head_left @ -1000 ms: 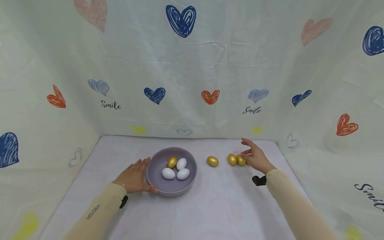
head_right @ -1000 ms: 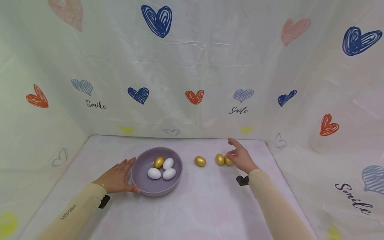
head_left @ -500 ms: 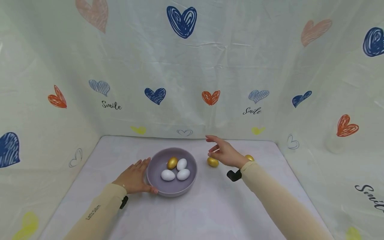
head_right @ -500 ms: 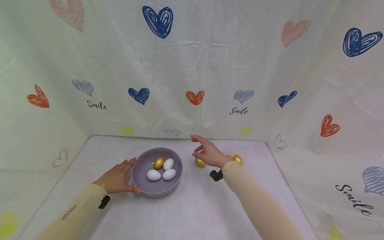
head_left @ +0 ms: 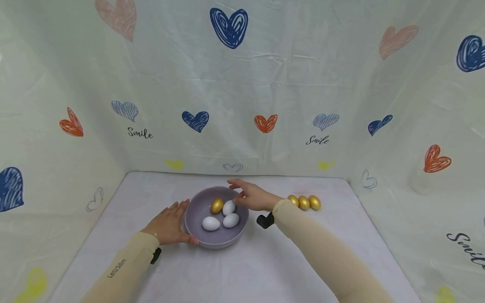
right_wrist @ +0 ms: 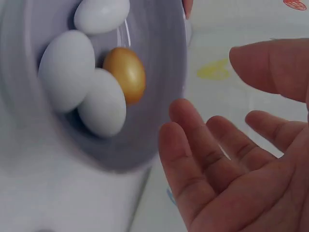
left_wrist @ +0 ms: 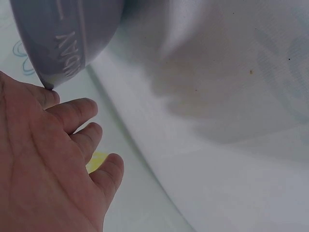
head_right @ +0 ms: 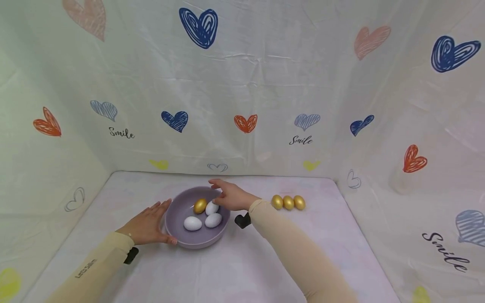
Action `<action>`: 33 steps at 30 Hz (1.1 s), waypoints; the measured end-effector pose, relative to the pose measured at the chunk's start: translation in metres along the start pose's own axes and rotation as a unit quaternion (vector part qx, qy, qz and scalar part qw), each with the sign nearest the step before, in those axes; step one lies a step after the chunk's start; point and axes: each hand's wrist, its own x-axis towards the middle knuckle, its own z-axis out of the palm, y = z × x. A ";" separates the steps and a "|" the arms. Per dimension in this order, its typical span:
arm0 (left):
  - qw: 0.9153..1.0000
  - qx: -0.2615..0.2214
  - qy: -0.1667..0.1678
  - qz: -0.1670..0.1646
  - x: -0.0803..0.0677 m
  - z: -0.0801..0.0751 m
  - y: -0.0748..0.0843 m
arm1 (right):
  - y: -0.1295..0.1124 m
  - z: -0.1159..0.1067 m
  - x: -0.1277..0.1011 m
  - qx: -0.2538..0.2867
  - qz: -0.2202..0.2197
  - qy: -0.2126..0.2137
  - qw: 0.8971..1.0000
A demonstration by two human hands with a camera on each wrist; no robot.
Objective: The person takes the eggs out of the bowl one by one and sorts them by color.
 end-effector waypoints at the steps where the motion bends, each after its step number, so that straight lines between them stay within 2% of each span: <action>1: 1.000 0.002 0.000 0.000 0.000 0.000 0.000 | -0.001 0.003 0.004 0.001 0.004 -0.007 1.000; 6: 1.000 0.004 -0.005 -0.004 0.001 0.000 0.000 | -0.003 0.019 0.023 -0.019 0.017 -0.024 0.999; 12: 1.000 -0.001 -0.006 0.001 -0.001 -0.002 0.002 | -0.005 0.038 0.034 -0.011 0.037 -0.032 0.999; 19: 1.000 0.004 0.000 0.007 -0.001 -0.001 0.001 | -0.002 0.049 0.043 -0.068 0.057 -0.047 0.995; 23: 1.000 0.004 0.003 0.009 0.000 0.000 0.001 | -0.003 0.052 0.045 -0.095 0.055 -0.067 0.992; 29: 1.000 0.005 0.005 0.010 0.000 0.001 -0.001 | -0.006 0.060 0.045 -0.099 0.033 -0.079 0.991; 33: 1.000 0.001 0.002 0.012 -0.001 -0.001 0.001 | -0.003 0.068 0.046 -0.138 0.034 -0.097 0.985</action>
